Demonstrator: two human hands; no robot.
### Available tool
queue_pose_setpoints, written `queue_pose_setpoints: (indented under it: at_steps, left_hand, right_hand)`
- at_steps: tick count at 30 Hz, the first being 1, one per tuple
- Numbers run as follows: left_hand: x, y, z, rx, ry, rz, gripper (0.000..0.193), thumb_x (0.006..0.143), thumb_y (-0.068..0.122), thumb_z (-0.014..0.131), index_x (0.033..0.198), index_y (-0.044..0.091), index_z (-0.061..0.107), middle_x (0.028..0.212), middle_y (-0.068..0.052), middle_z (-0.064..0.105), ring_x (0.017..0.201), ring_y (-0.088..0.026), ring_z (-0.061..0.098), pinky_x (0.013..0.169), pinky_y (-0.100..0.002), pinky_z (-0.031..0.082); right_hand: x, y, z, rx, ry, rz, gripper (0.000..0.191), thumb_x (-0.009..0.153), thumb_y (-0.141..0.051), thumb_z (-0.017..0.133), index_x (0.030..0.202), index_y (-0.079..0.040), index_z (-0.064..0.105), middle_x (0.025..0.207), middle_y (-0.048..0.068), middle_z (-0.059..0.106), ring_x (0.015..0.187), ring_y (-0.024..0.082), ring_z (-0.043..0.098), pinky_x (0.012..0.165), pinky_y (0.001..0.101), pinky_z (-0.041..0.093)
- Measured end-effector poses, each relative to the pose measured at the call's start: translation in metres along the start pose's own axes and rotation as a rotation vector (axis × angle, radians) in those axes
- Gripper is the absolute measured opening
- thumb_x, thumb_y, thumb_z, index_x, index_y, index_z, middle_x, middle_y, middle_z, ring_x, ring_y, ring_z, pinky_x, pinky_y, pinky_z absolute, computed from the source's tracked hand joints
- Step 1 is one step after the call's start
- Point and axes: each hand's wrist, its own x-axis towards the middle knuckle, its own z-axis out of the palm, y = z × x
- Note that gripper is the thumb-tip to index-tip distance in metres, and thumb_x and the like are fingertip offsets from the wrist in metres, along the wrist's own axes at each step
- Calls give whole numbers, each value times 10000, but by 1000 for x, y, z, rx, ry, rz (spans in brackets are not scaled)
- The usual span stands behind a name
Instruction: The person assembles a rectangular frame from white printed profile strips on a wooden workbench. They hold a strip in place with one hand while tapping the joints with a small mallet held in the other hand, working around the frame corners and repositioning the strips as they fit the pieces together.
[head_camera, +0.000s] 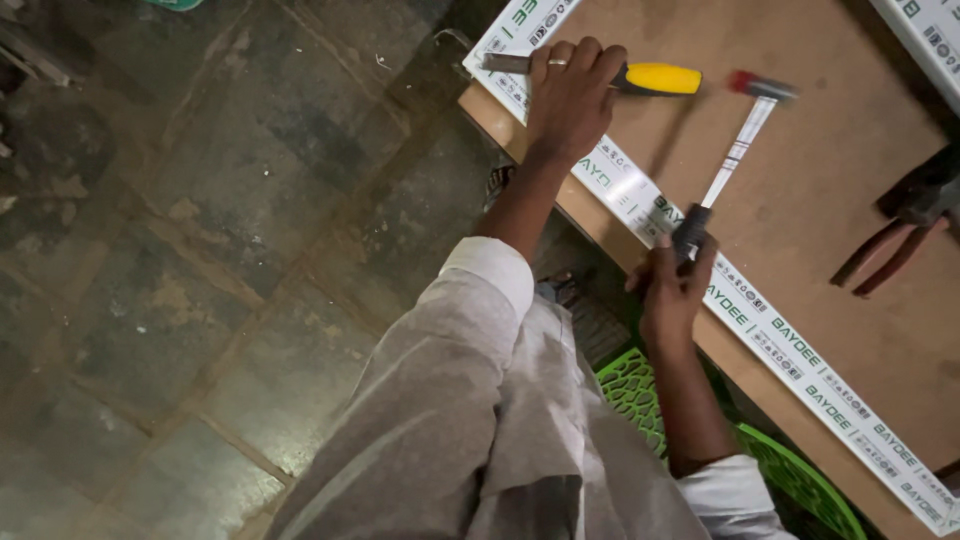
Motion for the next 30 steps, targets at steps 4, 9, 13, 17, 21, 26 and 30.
queue_pose_setpoints:
  at_steps: [4, 9, 13, 17, 21, 26, 30]
  left_hand:
    - [0, 1, 2, 8, -1, 7, 410, 798, 204, 767, 1164, 238, 586, 1054, -2, 540, 1058, -252, 511, 1000, -476, 326]
    - [0, 0, 4, 11, 2, -4, 401, 811, 203, 767, 1164, 240, 581, 1067, -8, 541, 1088, -256, 508, 1021, -473, 327]
    - [0, -1, 5, 12, 13, -18, 404, 797, 187, 761, 1154, 242, 581, 1052, -5, 542, 1093, -254, 510, 1024, -478, 324]
    - [-2, -3, 3, -54, 54, -15, 418, 808, 192, 760, 1179, 233, 569, 1078, 4, 544, 1109, -250, 505, 1031, -472, 322]
    - [-2, -5, 3, -23, -15, -55, 404, 805, 169, 751, 1163, 258, 586, 1078, 24, 559, 1109, -225, 512, 1039, -473, 316]
    - [-3, -9, 3, -94, 35, -72, 469, 727, 195, 761, 1163, 259, 602, 1088, 40, 578, 1118, -236, 503, 1024, -482, 306]
    - [-7, -14, 2, -88, -12, -63, 460, 772, 178, 747, 1198, 273, 604, 1123, 44, 584, 1154, -223, 508, 1043, -471, 308]
  right_hand:
    - [-1, -4, -2, -4, -29, 7, 256, 1091, -144, 596, 1253, -128, 397, 815, 46, 534, 593, 148, 534, 490, 319, 477]
    - [-1, -8, -1, 115, 6, 48, 241, 1100, -156, 586, 1268, -140, 415, 816, 47, 546, 602, 137, 525, 508, 303, 464]
    - [0, -11, -2, 6, -41, 78, 252, 1099, -162, 604, 1253, -123, 408, 809, 48, 538, 596, 146, 527, 496, 313, 453]
    - [-1, -8, -2, 71, 106, 13, 285, 1096, -174, 610, 1272, -120, 392, 792, 43, 529, 593, 140, 532, 500, 304, 456]
    - [-2, 1, 0, 69, 4, 38, 296, 1071, -160, 605, 1284, -110, 406, 807, 40, 538, 598, 141, 533, 495, 309, 464]
    - [-8, 14, 8, 212, 86, -61, 307, 1077, -169, 633, 1251, -128, 383, 790, 43, 524, 615, 142, 557, 504, 304, 477]
    - [-12, 16, 9, -23, -8, -11, 278, 1082, -166, 626, 1276, -94, 441, 857, 40, 567, 634, 124, 535, 495, 296, 465]
